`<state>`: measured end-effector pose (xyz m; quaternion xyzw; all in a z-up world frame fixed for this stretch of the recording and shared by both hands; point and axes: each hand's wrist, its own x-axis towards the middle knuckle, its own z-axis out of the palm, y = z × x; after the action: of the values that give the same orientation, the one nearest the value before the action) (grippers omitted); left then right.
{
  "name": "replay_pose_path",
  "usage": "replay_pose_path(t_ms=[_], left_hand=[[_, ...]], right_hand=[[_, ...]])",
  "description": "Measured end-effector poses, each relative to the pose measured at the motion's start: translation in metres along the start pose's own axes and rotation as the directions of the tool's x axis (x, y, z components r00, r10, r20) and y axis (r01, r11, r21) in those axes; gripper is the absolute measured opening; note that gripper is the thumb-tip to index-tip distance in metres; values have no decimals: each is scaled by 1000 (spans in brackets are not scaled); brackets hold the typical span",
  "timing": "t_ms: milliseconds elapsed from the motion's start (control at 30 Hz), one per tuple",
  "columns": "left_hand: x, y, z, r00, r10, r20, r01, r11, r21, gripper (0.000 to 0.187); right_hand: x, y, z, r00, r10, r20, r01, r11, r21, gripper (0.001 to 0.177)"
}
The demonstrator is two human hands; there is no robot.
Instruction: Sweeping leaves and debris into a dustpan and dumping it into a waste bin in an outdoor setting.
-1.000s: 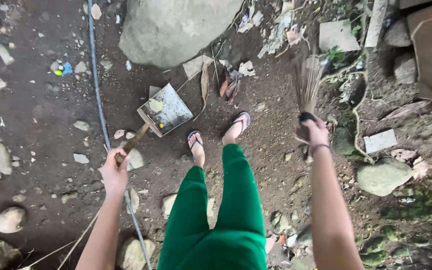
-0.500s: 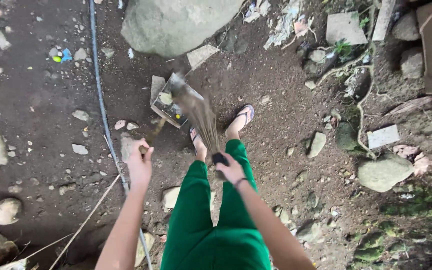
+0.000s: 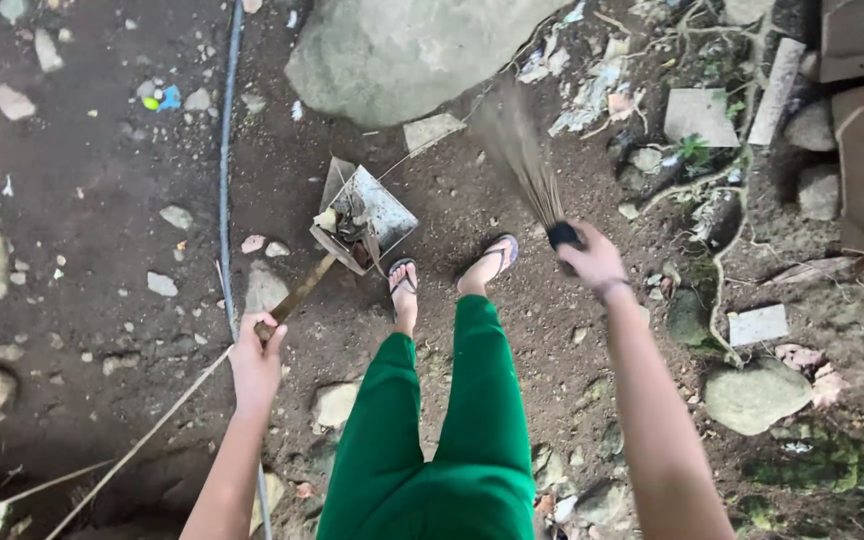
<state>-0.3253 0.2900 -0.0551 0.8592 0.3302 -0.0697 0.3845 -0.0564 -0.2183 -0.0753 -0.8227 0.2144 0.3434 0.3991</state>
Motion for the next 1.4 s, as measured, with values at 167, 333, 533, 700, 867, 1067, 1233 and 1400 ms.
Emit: replay_pose_path(t_ms=[167,333,533,700,867,1067,1233,1400], left_hand=[[-16,1,2,988,86,-130,-101,988,-115,26],[-27,6,26,987,-92,-135,88,996,-31,27],[-53,13,33,981,-153,-120,146,987,-70,24],[-78,0,10,973,-159,-166,147,986,-82,24],[-87,-6,-12,943,-316,-107,307,947,-92,23],[-87,-20,-5,956,-210,-204,188,975,-120,25],[-66,-13,13,941,-308,-142,300,951,-74,24],[-60,1,30,977,-186,-107,178,981,-82,22]], right_hand=[[50,49,88,986,-165,24,151,826,-542,68],[-11,-18,47,974,-83,209,205,708,-676,73],[-16,-63,-18,970,52,237,104,793,-600,73],[68,18,36,979,-195,61,199,839,-506,71],[36,21,97,998,13,56,19,839,-544,69],[-4,-20,48,991,24,129,49,848,-527,72],[40,9,46,962,-226,152,272,807,-525,70],[25,24,145,990,-25,138,77,920,-385,71]])
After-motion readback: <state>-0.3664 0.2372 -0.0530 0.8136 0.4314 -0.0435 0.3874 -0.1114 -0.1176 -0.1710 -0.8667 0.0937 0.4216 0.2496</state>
